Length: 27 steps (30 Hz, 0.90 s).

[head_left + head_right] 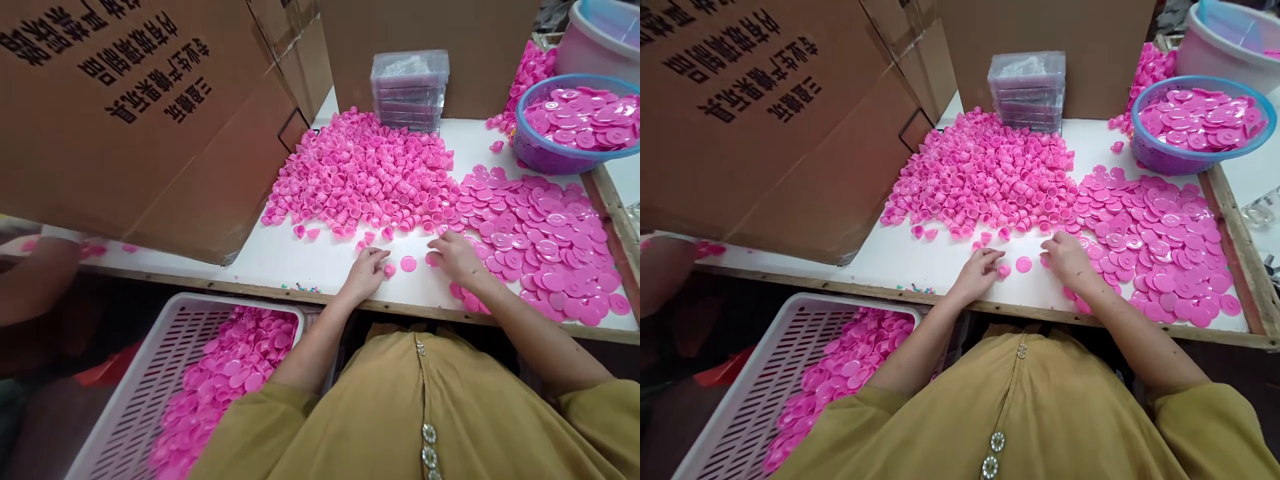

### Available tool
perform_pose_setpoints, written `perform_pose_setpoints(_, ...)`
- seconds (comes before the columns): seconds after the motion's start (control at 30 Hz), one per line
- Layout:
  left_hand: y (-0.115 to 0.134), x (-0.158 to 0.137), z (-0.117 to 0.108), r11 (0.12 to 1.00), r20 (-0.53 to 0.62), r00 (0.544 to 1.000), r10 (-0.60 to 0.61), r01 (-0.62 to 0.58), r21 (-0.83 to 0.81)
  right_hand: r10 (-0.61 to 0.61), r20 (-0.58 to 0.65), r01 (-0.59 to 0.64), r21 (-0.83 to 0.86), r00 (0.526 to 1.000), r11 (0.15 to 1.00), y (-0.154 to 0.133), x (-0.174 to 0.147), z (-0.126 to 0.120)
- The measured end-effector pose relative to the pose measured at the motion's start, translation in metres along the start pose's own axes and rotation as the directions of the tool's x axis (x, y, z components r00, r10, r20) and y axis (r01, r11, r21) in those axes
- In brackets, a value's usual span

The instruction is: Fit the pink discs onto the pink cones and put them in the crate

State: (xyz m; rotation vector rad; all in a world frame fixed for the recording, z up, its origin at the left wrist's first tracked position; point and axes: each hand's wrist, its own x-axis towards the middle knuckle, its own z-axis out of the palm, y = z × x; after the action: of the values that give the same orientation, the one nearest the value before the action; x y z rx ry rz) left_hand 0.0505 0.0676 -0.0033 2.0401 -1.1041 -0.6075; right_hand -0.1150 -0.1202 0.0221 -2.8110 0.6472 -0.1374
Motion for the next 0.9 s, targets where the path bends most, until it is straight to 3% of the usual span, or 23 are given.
perform_pose_setpoints(0.07, 0.003, -0.006, -0.003, 0.998, 0.03, 0.998, 0.061, -0.062, 0.028, -0.066, 0.119, 0.064, 0.021, 0.991, 0.998, -0.025, 0.01, 0.006)
perform_pose_setpoints(0.17, 0.007, -0.008, -0.003, 0.984, 0.085, 0.992, 0.097, -0.108, 0.142, -0.069, 0.234, 0.068, 0.011, 0.97, 0.998, -0.043, 0.023, 0.012)
perform_pose_setpoints(0.27, 0.009, -0.003, 0.0, 0.978, 0.089, 0.993, 0.071, -0.087, 0.192, -0.066, 0.252, 0.045, 0.088, 0.966, 0.995, -0.037, 0.032, 0.015)
perform_pose_setpoints(0.37, 0.012, 0.008, 0.007, 0.983, 0.081, 0.994, 0.075, -0.088, 0.163, -0.043, 0.245, -0.027, 0.276, 0.969, 0.961, -0.021, 0.035, 0.013)
perform_pose_setpoints(0.43, 0.015, 0.017, 0.013, 0.981, 0.093, 0.99, 0.106, -0.119, 0.153, 0.031, 0.266, -0.152, 0.45, 0.963, 0.88, -0.012, 0.033, 0.01)
perform_pose_setpoints(0.53, 0.02, 0.029, 0.023, 0.98, 0.104, 0.985, 0.137, -0.15, 0.132, 0.148, 0.364, -0.373, 0.695, 0.92, 0.615, -0.009, 0.026, 0.007)
perform_pose_setpoints(0.6, 0.021, 0.034, 0.027, 0.983, 0.102, 0.986, 0.132, -0.143, 0.114, 0.18, 0.422, -0.456, 0.764, 0.888, 0.457, -0.014, 0.023, 0.008)
perform_pose_setpoints(0.67, 0.021, 0.036, 0.028, 0.986, 0.104, 0.988, 0.118, -0.129, 0.106, 0.205, 0.452, -0.496, 0.776, 0.868, 0.391, -0.022, 0.022, 0.013)
perform_pose_setpoints(0.77, 0.023, 0.035, 0.026, 0.988, 0.118, 0.988, 0.103, -0.115, 0.101, 0.254, 0.467, -0.531, 0.758, 0.847, 0.378, -0.03, 0.025, 0.023)
perform_pose_setpoints(0.9, 0.027, 0.03, 0.016, 0.991, 0.166, 0.981, 0.104, -0.116, 0.064, 0.27, 0.47, -0.542, 0.709, 0.84, 0.451, -0.031, 0.031, 0.029)
